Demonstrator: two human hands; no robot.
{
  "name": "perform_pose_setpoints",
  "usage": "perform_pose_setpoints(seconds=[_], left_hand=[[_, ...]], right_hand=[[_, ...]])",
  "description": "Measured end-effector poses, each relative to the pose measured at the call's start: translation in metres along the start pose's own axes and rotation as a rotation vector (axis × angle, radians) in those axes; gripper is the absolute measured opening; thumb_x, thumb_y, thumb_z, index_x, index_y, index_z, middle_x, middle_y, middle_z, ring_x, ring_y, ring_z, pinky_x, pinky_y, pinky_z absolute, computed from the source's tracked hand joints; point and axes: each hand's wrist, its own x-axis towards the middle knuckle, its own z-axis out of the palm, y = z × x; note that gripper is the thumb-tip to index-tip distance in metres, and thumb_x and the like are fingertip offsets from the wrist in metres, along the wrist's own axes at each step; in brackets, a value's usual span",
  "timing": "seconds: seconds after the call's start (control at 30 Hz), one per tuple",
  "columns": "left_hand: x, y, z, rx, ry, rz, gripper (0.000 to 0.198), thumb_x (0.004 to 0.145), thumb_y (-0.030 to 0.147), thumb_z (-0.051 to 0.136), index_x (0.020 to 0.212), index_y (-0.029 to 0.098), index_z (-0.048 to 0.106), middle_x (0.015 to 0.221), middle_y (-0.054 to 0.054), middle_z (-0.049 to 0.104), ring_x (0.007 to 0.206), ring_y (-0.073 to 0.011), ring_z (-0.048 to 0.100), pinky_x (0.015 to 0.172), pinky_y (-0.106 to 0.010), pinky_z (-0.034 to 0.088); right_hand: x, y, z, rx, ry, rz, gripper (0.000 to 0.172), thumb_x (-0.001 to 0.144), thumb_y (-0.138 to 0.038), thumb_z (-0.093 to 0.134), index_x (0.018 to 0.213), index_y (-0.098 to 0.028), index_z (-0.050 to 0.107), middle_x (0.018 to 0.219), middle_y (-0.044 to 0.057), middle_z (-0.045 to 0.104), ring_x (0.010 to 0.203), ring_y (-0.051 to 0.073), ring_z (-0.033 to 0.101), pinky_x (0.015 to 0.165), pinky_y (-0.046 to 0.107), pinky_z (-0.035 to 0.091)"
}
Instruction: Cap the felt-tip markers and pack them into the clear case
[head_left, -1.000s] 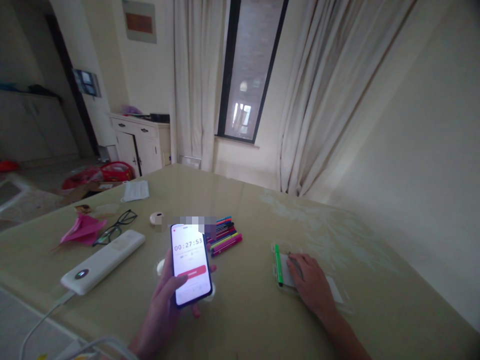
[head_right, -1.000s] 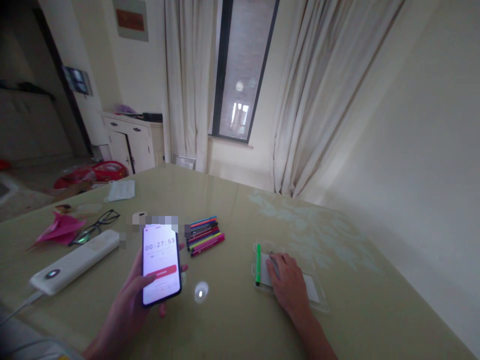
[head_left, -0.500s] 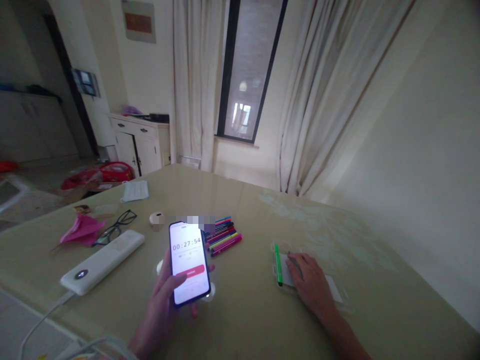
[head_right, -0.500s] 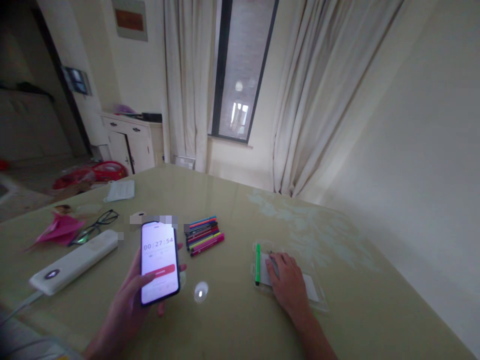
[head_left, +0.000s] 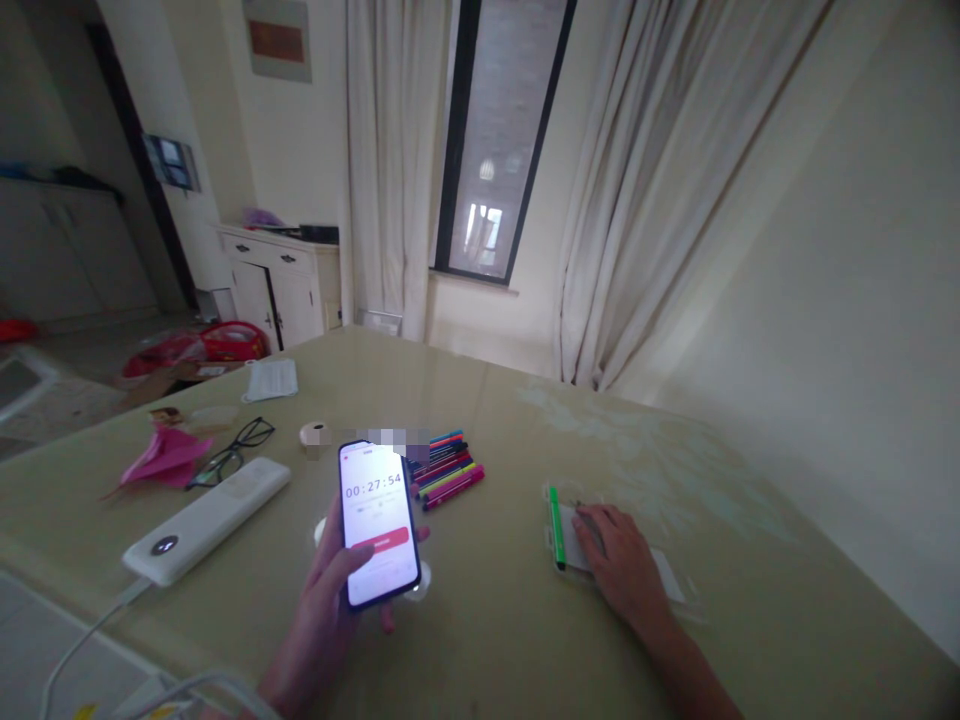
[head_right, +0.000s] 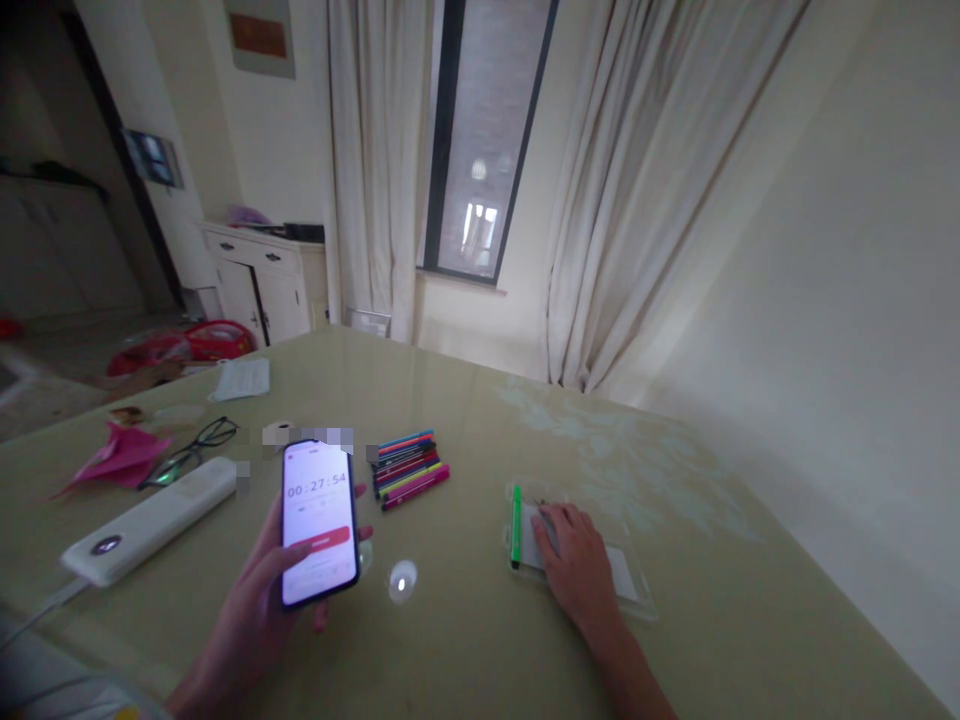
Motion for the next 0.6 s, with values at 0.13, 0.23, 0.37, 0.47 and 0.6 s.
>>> perform_pose_setpoints(seconds=[0.13,0.23,0.37,0.47,0.6], left_hand=[[0.0022,-0.0009,-0.0026,-0.028,0.002,-0.020,0.115,0.068,0.028,0.083,0.165,0.040,0.020,0.147,-0.015,0.063,0.106,-0.0449,0.075,0.034,-0.022,0.053],[0.0023,-0.0011,-0.0024,-0.035,0.012,-0.023,0.117,0.067,0.027,0.083,0.164,0.041,0.021,0.147,-0.015,0.063,0.105,-0.0451,0.075,0.033,-0.022,0.052],[0.0003,-0.0002,-0.0002,-0.008,0.009,-0.014,0.114,0.071,0.029,0.081,0.166,0.038,0.019,0.146,-0.016,0.064,0.102,-0.0446,0.076,0.032,-0.024,0.053],[-0.0005,0.0007,0.0012,0.001,0.014,0.000,0.111,0.072,0.029,0.080,0.165,0.038,0.020,0.147,-0.015,0.063,0.102,-0.0444,0.076,0.031,-0.024,0.052],[-0.0009,0.0017,0.0026,-0.017,0.019,-0.013,0.114,0.069,0.028,0.081,0.165,0.039,0.021,0.146,-0.015,0.063,0.103,-0.0440,0.076,0.032,-0.023,0.052]], right_hand=[[-0.0001,0.0008,0.0010,-0.005,0.010,-0.002,0.039,0.102,-0.045,0.042,0.109,-0.023,0.073,0.112,0.012,0.072,0.106,0.029,0.064,0.097,0.045,0.048],[-0.0004,0.0011,0.0017,-0.016,0.009,-0.001,0.039,0.103,-0.044,0.042,0.111,-0.022,0.073,0.112,0.012,0.072,0.106,0.029,0.064,0.097,0.045,0.048],[-0.0004,0.0013,0.0016,-0.023,-0.005,0.006,0.039,0.103,-0.044,0.042,0.111,-0.021,0.072,0.113,0.012,0.071,0.108,0.030,0.064,0.098,0.045,0.047],[-0.0001,0.0018,0.0017,-0.030,-0.004,-0.003,0.038,0.103,-0.044,0.043,0.110,-0.021,0.072,0.113,0.012,0.072,0.107,0.029,0.064,0.097,0.045,0.047],[-0.0005,0.0027,0.0024,-0.031,0.006,-0.010,0.038,0.103,-0.044,0.043,0.110,-0.022,0.072,0.112,0.012,0.071,0.106,0.029,0.064,0.097,0.044,0.047]])
